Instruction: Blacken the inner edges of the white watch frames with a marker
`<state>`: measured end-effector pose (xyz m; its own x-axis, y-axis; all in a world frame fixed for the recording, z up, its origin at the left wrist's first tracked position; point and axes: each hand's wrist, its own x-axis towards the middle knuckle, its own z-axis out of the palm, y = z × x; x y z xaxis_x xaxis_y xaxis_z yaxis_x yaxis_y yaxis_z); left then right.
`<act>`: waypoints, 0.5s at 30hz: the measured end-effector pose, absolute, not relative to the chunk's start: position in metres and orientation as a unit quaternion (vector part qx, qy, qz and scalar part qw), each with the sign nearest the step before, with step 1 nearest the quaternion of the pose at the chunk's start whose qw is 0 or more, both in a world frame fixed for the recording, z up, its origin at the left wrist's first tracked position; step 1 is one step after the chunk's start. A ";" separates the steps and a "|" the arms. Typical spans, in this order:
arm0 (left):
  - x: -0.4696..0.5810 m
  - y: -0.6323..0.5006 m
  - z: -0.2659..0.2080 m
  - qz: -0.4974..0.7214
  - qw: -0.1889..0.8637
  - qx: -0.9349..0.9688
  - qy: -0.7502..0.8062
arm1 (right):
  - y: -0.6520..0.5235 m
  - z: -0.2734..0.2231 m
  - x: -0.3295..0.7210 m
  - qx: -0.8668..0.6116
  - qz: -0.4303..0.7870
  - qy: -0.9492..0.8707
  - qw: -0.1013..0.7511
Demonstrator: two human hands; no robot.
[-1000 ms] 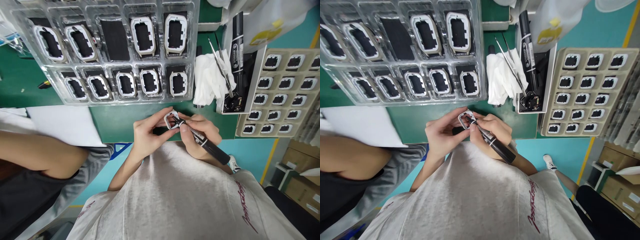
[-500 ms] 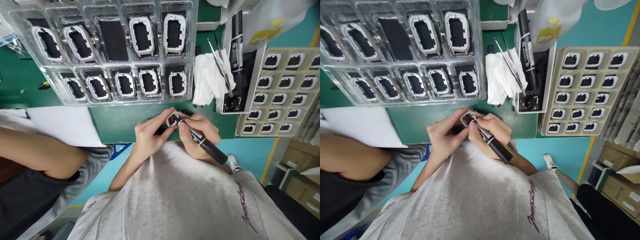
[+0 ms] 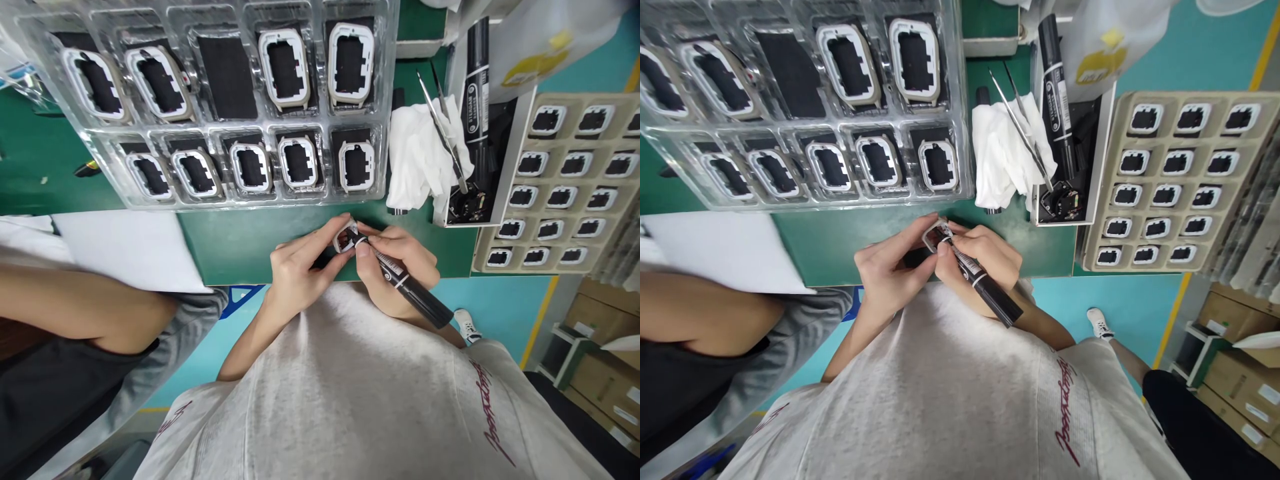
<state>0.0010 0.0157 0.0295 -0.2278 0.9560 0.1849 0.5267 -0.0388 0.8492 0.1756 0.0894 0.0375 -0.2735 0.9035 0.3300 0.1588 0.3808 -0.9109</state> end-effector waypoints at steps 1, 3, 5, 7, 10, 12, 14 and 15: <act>0.001 0.016 0.029 0.439 0.247 0.569 0.650 | 0.090 0.037 0.176 -0.386 0.401 -0.689 0.464; 0.001 0.015 0.029 0.434 0.254 0.564 0.655 | 0.090 0.033 0.175 -0.383 0.397 -0.688 0.472; 0.001 0.014 0.028 0.427 0.264 0.558 0.661 | 0.092 0.028 0.174 -0.368 0.388 -0.689 0.489; 0.001 0.013 0.027 0.423 0.273 0.552 0.665 | 0.092 0.025 0.174 -0.358 0.379 -0.692 0.500; 0.001 0.012 0.026 0.423 0.279 0.548 0.666 | 0.092 0.028 0.174 -0.374 0.380 -0.695 0.483; 0.001 0.013 0.026 0.423 0.278 0.550 0.665 | 0.090 0.032 0.175 -0.386 0.390 -0.693 0.468; 0.001 0.013 0.027 0.422 0.272 0.555 0.663 | 0.089 0.035 0.175 -0.384 0.397 -0.690 0.467; 0.001 0.014 0.027 0.424 0.267 0.558 0.661 | 0.089 0.035 0.175 -0.382 0.399 -0.688 0.470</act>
<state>0.0005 0.0139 0.0271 -0.2340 0.9647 0.1209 0.5115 0.0164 0.8591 0.1754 0.0891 0.0348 -0.2662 0.9010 0.3425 0.1510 0.3899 -0.9084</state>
